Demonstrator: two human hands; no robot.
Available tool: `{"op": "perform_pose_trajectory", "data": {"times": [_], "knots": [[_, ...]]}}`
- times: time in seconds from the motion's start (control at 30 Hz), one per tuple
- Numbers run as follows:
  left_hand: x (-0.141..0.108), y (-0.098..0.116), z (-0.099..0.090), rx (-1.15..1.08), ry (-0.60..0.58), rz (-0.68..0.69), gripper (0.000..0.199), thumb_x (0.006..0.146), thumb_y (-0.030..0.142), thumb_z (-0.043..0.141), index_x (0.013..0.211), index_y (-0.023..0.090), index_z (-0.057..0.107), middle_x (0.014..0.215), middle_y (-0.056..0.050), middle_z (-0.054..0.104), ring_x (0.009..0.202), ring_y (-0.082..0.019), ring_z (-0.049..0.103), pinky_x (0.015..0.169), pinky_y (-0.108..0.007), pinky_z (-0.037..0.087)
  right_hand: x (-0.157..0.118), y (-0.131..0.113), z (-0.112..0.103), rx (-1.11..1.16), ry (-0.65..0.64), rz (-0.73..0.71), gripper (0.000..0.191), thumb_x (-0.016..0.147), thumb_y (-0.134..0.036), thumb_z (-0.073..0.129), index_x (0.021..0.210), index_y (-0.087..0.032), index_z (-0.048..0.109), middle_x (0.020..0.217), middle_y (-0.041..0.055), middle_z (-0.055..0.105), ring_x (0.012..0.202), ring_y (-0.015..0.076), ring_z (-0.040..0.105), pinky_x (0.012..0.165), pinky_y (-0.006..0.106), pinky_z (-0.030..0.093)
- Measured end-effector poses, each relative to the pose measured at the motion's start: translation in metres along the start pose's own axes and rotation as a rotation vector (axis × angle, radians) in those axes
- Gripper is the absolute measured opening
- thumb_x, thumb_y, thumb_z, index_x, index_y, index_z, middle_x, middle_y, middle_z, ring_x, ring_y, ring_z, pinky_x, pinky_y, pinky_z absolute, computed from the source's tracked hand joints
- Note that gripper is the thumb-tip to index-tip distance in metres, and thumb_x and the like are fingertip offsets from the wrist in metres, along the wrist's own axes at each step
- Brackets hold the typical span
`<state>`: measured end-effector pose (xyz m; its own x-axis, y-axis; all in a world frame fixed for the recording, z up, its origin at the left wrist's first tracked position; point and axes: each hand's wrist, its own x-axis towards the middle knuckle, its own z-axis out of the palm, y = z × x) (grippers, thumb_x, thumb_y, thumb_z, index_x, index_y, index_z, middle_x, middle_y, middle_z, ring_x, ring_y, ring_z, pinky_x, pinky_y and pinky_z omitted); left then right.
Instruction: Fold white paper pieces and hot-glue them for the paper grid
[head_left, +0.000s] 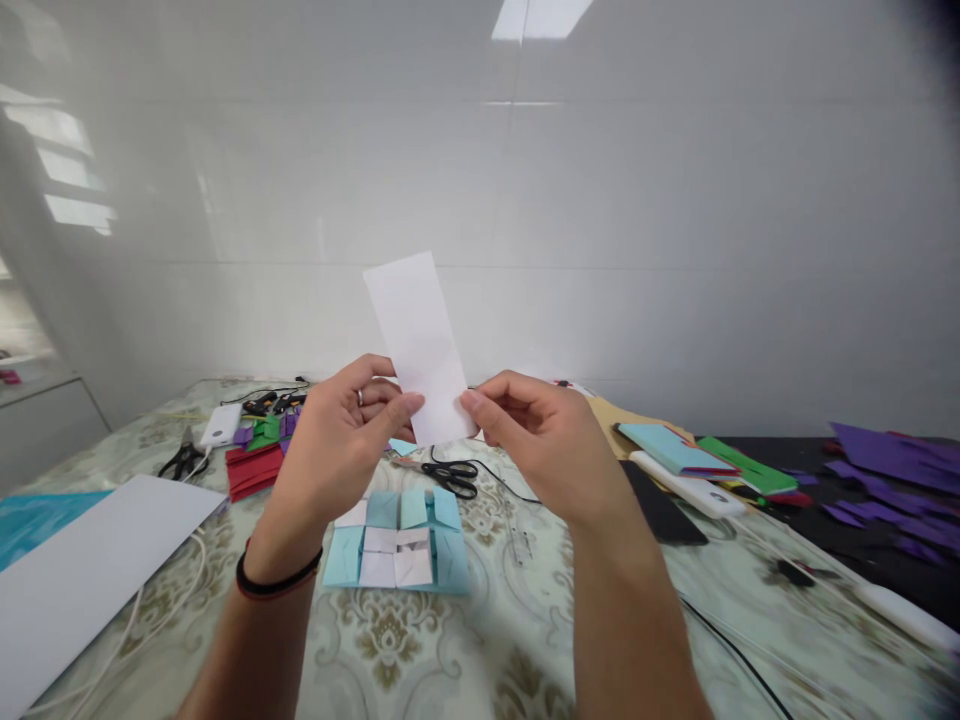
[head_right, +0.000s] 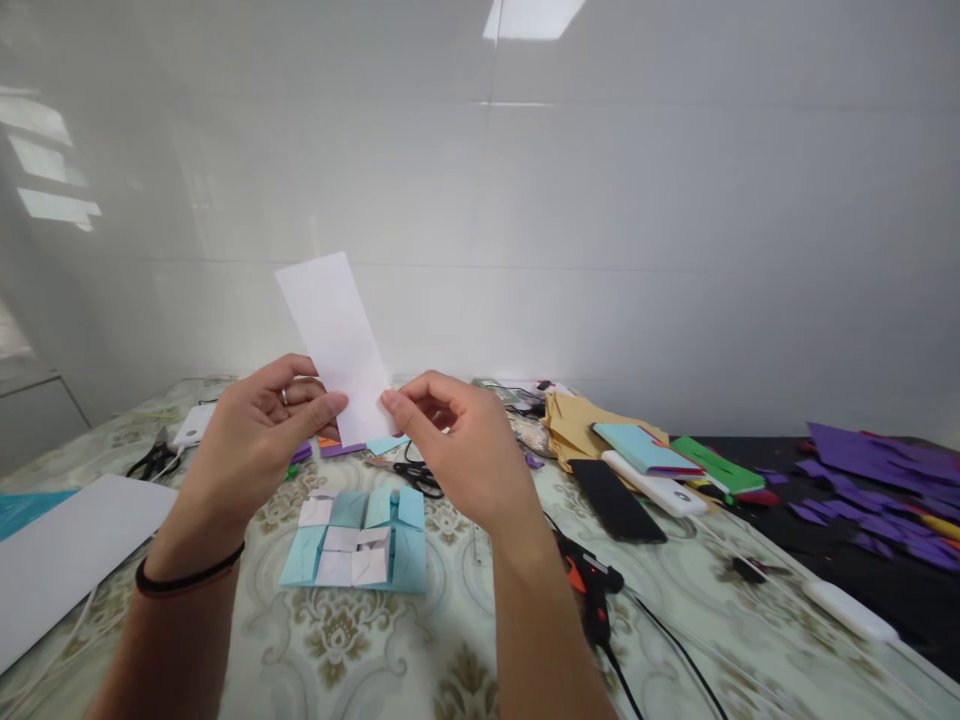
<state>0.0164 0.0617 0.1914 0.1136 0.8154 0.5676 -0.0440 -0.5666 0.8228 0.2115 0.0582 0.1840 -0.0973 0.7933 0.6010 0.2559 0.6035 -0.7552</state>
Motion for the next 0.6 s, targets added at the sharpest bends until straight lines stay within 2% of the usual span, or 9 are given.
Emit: {"op": "perform_pose_trajectory", "data": {"times": [0.17, 0.27, 0.4, 0.6], "knots": [[-0.0008, -0.0008, -0.0027, -0.035, 0.05, 0.039, 0.016, 0.084, 0.019, 0.079, 0.094, 0.019, 0.066, 0.061, 0.008, 0.063, 0.054, -0.009, 0.064, 0.055, -0.017, 0.057, -0.0005, -0.0015, -0.0001, -0.029, -0.052, -0.012, 0.027, 0.096, -0.041, 0.068, 0.079, -0.021, 0.071, 0.07, -0.0006, 0.069, 0.067, 0.014, 0.064, 0.064, 0.027, 0.048], [-0.0017, -0.0008, -0.0037, -0.048, 0.055, 0.031, 0.013, 0.088, 0.027, 0.077, 0.093, 0.019, 0.068, 0.067, 0.004, 0.069, 0.059, -0.013, 0.07, 0.058, -0.022, 0.061, -0.0007, -0.0031, -0.0015, -0.045, -0.069, -0.014, 0.027, 0.097, -0.04, 0.068, 0.076, -0.021, 0.069, 0.069, -0.0011, 0.068, 0.066, 0.0137, 0.063, 0.064, 0.027, 0.047], [-0.0008, -0.0027, -0.0061, -0.036, 0.124, 0.026, 0.016, 0.088, 0.032, 0.078, 0.09, 0.018, 0.071, 0.076, -0.002, 0.078, 0.066, -0.018, 0.077, 0.06, -0.024, 0.063, -0.0001, -0.0033, -0.0022, -0.039, -0.122, 0.016, 0.027, 0.096, -0.039, 0.067, 0.076, -0.021, 0.068, 0.071, -0.0004, 0.069, 0.069, 0.0145, 0.064, 0.066, 0.028, 0.048], [0.0009, -0.0042, -0.0064, -0.048, 0.087, 0.0, 0.015, 0.088, 0.032, 0.079, 0.088, 0.018, 0.073, 0.077, -0.003, 0.079, 0.07, -0.019, 0.079, 0.064, -0.025, 0.065, 0.0016, 0.0031, 0.0012, 0.088, -0.044, 0.009, 0.018, 0.093, -0.038, 0.071, 0.087, -0.021, 0.072, 0.08, 0.001, 0.073, 0.073, 0.015, 0.064, 0.067, 0.029, 0.05]]}}
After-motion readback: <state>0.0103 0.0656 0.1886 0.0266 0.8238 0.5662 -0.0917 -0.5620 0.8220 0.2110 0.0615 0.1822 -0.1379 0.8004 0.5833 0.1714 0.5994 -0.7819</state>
